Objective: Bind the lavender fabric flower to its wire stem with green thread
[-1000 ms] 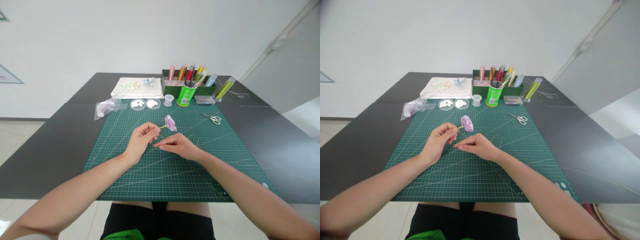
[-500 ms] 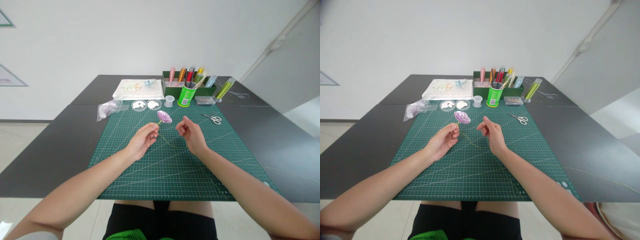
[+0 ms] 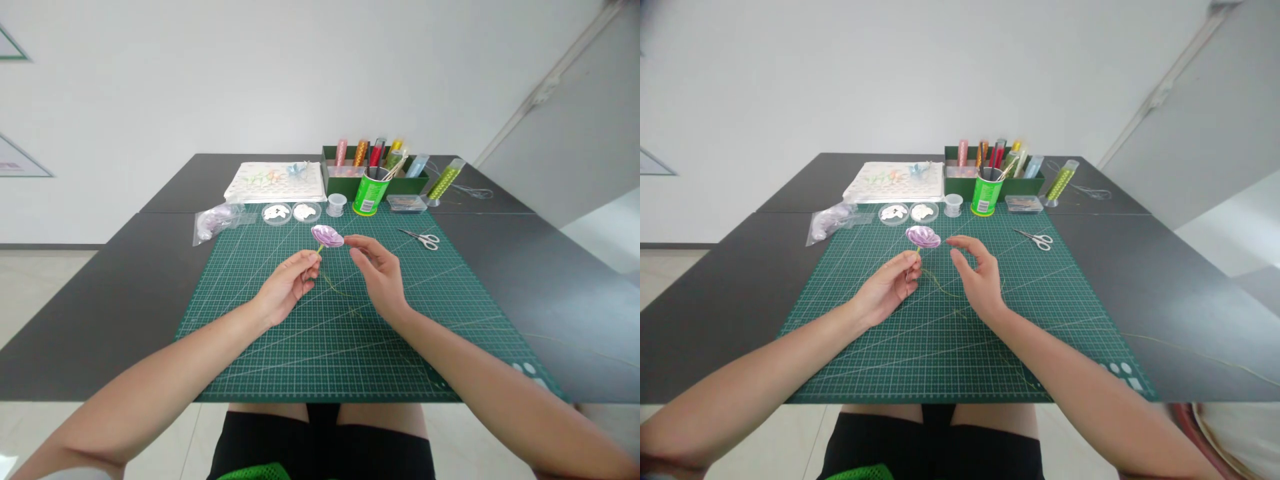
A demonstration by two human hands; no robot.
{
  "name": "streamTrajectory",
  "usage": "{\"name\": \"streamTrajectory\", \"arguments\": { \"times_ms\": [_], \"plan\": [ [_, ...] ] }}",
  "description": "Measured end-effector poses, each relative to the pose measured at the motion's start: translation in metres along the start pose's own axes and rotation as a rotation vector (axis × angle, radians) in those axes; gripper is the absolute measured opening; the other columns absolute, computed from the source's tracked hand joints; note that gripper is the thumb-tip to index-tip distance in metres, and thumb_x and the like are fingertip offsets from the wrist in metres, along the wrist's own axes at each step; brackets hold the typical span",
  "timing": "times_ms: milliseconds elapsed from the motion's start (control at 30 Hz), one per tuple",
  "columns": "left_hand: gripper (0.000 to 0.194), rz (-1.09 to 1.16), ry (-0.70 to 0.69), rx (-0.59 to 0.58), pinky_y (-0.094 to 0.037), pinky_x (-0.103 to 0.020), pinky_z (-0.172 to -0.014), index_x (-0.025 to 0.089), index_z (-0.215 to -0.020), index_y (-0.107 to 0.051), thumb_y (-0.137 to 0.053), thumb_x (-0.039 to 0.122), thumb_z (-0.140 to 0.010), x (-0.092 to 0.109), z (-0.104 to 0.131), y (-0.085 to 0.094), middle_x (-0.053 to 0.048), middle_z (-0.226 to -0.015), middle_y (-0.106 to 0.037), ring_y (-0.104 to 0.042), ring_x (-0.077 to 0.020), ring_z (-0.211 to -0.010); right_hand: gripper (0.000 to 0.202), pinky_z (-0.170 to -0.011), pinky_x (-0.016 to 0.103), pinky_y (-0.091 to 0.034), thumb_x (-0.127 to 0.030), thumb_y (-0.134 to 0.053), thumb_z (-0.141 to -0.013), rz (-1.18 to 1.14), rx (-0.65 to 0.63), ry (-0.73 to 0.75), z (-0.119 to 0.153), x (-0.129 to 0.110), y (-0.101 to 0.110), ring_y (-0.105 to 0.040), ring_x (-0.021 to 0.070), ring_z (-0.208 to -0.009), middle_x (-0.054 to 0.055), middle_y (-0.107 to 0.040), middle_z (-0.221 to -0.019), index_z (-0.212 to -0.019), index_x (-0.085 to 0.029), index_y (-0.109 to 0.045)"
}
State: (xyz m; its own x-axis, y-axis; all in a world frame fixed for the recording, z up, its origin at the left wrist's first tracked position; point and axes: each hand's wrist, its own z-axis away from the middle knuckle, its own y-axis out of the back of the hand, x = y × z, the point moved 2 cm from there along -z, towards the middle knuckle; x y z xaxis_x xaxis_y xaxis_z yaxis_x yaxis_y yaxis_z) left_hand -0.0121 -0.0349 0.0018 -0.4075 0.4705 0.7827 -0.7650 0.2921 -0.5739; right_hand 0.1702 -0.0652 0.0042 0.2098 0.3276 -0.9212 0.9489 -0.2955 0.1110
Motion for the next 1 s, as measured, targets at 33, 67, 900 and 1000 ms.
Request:
{"name": "streamTrajectory", "arguments": {
  "times_ms": [33,67,900,1000],
  "plan": [
    [0.025,-0.014,-0.001,-0.006,-0.044,-0.013,-0.057,0.017,-0.084,-0.069,-0.086,0.033,-0.076,-0.002,0.000,0.000,0.004,-0.078,-0.059,-0.054,-0.0042,-0.065,0.019,-0.106,0.042,-0.047,-0.034,-0.066,-0.091,-0.048,-0.053,-0.013,0.002,-0.001,-0.003,-0.064,0.0234,-0.116,0.007,-0.073,-0.116,-0.104,-0.024,-0.074],
    [0.025,-0.034,-0.004,-0.013,-0.044,-0.014,-0.059,0.017,-0.084,-0.069,-0.086,0.034,-0.076,-0.003,0.001,0.000,0.004,-0.079,-0.060,-0.054,-0.0048,-0.068,0.020,-0.104,0.041,-0.049,-0.036,-0.067,-0.091,-0.107,-0.109,-0.037,0.004,-0.002,-0.007,-0.065,0.0232,-0.114,0.006,-0.073,-0.114,-0.105,-0.024,-0.074],
    [0.018,-0.359,-0.229,0.086,-0.040,-0.025,-0.060,0.022,-0.085,-0.081,-0.081,0.039,-0.079,-0.017,0.018,-0.011,0.000,-0.079,-0.071,-0.050,-0.0104,-0.066,0.030,-0.044,0.027,-0.014,-0.042,-0.086,-0.070,-0.477,-0.082,-0.464,0.023,-0.015,-0.031,-0.020,0.0058,-0.046,-0.010,-0.036,-0.051,-0.083,-0.020,-0.072],
    [0.019,-0.359,-0.204,0.066,-0.043,-0.025,-0.064,0.022,-0.089,-0.081,-0.082,0.037,-0.078,-0.016,0.017,-0.011,-0.002,-0.083,-0.074,-0.058,-0.0124,-0.073,0.029,-0.043,0.027,-0.014,-0.040,-0.087,-0.068,-0.523,-0.083,-0.491,0.020,-0.015,-0.030,-0.019,0.0054,-0.045,-0.010,-0.035,-0.050,-0.071,-0.020,-0.066]
  ]
}}
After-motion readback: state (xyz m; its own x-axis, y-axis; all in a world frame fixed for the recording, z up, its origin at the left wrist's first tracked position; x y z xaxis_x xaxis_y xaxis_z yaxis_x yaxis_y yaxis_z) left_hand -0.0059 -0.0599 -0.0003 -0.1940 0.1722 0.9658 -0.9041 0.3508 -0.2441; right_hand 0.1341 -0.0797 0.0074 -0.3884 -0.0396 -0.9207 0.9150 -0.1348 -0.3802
